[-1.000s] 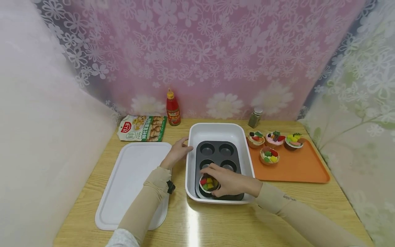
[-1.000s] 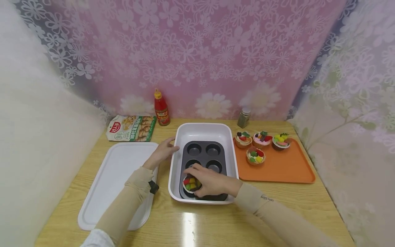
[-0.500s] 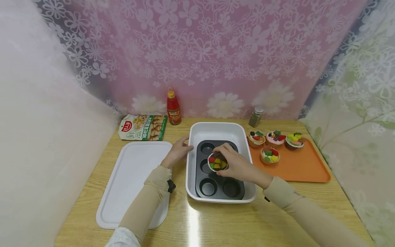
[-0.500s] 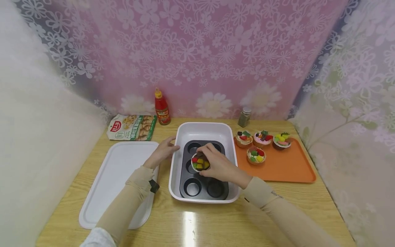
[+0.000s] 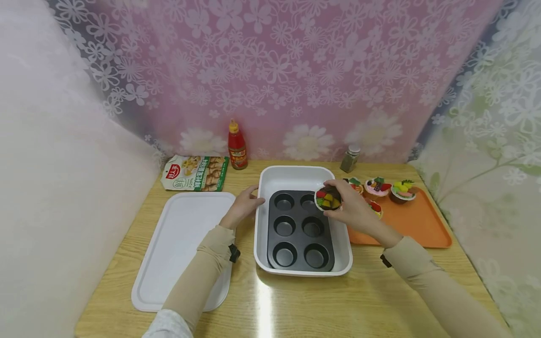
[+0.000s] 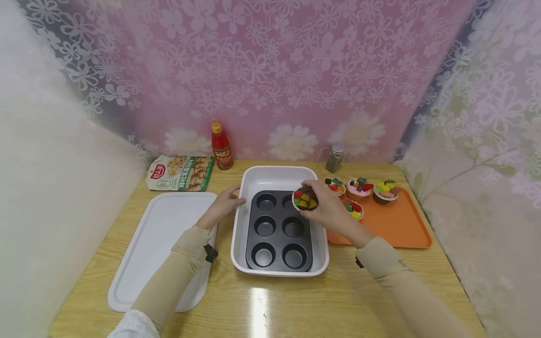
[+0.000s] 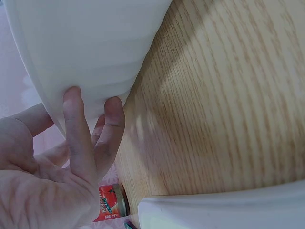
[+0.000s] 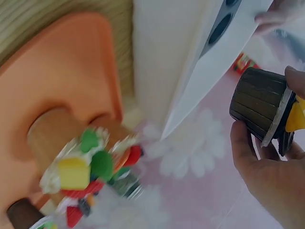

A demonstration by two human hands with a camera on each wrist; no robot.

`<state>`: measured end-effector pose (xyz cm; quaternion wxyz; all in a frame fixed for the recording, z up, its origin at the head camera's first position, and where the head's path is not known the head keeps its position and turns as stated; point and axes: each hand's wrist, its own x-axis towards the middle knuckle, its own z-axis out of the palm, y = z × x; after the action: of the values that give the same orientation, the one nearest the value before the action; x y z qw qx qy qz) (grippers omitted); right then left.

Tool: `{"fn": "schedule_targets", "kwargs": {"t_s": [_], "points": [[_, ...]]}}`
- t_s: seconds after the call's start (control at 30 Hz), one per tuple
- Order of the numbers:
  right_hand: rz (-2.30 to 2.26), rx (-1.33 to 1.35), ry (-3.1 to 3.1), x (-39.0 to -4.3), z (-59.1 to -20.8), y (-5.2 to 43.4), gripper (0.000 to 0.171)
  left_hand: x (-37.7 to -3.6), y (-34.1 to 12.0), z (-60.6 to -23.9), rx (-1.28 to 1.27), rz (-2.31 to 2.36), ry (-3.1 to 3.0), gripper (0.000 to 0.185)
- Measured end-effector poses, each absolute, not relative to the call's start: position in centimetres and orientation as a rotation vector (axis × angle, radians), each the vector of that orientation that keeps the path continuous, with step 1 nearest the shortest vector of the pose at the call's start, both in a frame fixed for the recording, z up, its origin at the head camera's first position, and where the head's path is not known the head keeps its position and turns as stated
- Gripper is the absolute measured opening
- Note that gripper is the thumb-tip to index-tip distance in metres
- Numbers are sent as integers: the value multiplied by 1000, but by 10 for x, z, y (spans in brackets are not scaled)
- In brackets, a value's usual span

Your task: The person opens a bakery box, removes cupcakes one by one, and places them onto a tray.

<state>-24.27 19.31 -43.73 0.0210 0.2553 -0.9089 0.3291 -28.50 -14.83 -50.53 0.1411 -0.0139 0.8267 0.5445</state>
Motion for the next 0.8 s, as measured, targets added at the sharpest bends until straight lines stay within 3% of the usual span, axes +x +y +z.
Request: {"fn": "schedule_targets", "kwargs": {"t_s": [0.43, 0.8], "points": [[980, 544, -2757, -246, -432, 258, 77, -289, -151, -509, -28, 1590, 2367, 60], [1002, 244, -2748, -246, -448, 314, 78, -288, -149, -510, -43, 1580, 2370, 60]]}}
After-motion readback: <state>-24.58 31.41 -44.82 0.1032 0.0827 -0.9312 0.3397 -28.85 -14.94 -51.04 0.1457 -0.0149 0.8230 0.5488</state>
